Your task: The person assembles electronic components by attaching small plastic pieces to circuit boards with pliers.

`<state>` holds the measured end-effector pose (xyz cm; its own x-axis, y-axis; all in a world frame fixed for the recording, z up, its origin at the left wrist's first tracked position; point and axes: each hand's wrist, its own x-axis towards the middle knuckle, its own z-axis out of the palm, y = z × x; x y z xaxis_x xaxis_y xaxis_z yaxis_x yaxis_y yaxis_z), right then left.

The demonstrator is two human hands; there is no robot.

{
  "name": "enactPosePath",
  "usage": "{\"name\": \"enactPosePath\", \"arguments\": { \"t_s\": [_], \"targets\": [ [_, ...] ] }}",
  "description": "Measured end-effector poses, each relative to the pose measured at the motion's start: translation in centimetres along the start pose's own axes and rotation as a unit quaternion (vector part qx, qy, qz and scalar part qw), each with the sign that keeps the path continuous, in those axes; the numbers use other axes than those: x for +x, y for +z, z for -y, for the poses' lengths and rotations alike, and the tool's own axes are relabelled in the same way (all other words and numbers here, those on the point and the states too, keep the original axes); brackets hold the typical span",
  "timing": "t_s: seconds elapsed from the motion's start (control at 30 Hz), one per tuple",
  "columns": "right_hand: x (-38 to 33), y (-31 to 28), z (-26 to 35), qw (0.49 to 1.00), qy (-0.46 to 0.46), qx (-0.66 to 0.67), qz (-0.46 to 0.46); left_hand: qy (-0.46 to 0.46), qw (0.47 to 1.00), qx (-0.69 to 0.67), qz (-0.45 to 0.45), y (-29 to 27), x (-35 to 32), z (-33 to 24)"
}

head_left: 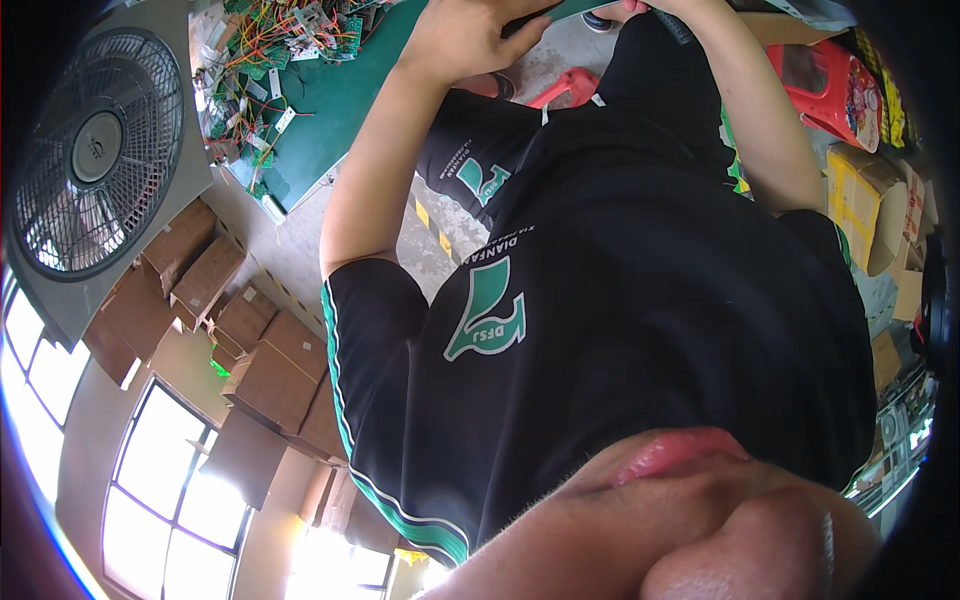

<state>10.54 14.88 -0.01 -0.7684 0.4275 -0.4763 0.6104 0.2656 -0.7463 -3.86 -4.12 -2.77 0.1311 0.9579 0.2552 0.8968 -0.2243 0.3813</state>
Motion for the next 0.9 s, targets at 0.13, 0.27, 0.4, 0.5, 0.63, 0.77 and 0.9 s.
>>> {"name": "enactPosePath", "arguments": {
  "t_s": [0.13,0.27,0.4,0.5,0.63,0.77,0.9],
  "targets": [
    [0.1,0.0,-0.1,1.000,-0.007,0.004,0.006,-0.009,1.000,-0.005,-0.006,-0.1,0.0,-0.4],
    [0.1,0.1,0.0,1.000,0.007,0.000,0.003,-0.010,1.000,0.003,0.000,-0.1,-0.1,-0.4],
    [0.1,0.2,-0.2,1.000,-0.001,-0.004,0.003,-0.009,1.000,0.005,0.001,-0.1,-0.1,-0.4],
    [0.1,0.2,-0.3,1.000,0.000,-0.003,0.000,-0.007,1.000,0.002,-0.001,-0.1,-0.1,-0.4],
    [0.2,0.1,-0.4,1.000,-0.007,0.013,0.011,-0.005,1.000,0.009,0.000,-0.1,-0.3,-0.3],
    [-0.3,-0.1,-0.1,0.999,-0.022,0.021,0.020,-0.016,1.000,0.001,-0.002,0.0,-0.3,-0.4],
    [-0.3,0.0,-0.3,1.000,0.002,0.018,-0.007,-0.010,1.000,-0.006,-0.011,0.2,0.0,-0.3]
  ]
}}
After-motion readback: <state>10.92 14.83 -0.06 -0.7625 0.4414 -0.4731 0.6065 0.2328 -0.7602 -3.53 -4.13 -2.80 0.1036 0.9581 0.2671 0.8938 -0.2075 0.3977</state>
